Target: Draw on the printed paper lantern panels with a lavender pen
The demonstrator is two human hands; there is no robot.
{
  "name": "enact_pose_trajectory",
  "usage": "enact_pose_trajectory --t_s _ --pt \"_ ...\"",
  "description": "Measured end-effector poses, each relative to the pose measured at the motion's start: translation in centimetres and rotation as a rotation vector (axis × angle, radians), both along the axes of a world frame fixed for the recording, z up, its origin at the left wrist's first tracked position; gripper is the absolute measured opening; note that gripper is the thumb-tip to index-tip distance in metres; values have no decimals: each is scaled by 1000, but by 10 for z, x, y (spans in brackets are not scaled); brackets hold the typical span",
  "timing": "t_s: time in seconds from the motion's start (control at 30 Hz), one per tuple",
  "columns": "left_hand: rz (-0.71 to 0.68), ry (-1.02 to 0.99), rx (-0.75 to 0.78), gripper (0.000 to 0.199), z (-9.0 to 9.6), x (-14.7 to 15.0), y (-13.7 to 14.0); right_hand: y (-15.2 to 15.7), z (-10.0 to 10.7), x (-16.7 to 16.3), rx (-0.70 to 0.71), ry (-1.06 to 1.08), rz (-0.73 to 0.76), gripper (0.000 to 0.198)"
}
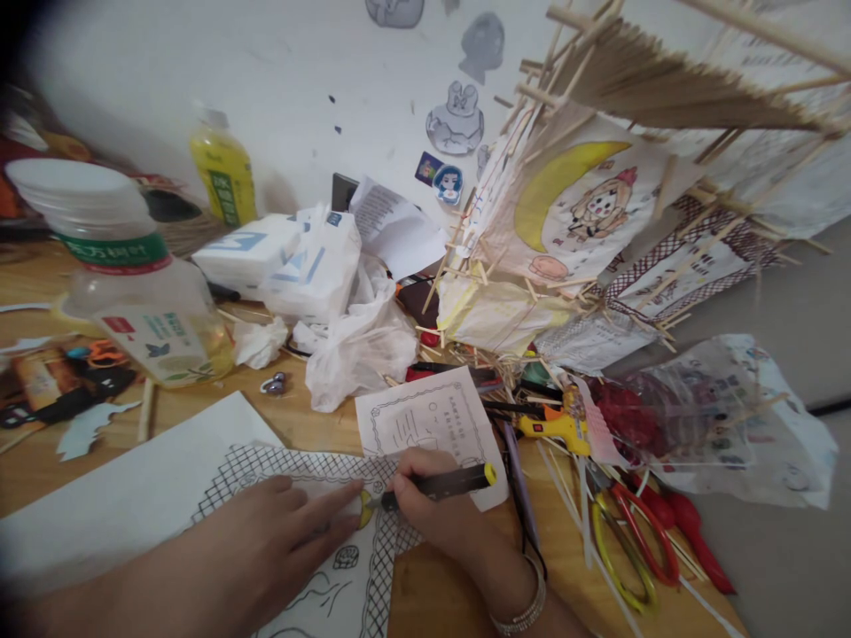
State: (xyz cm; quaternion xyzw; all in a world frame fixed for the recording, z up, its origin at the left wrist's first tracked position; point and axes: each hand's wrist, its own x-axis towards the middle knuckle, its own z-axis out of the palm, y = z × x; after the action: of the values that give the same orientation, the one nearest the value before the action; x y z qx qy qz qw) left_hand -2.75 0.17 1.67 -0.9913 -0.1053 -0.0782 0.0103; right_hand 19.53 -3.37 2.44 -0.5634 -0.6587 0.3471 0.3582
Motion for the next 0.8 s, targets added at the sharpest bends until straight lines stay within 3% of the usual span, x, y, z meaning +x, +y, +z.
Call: enact_pose_trajectory --t_s 0.8 --pt "10 -11 19 34 0 1 0 1 -2 0 -32 53 -64 16"
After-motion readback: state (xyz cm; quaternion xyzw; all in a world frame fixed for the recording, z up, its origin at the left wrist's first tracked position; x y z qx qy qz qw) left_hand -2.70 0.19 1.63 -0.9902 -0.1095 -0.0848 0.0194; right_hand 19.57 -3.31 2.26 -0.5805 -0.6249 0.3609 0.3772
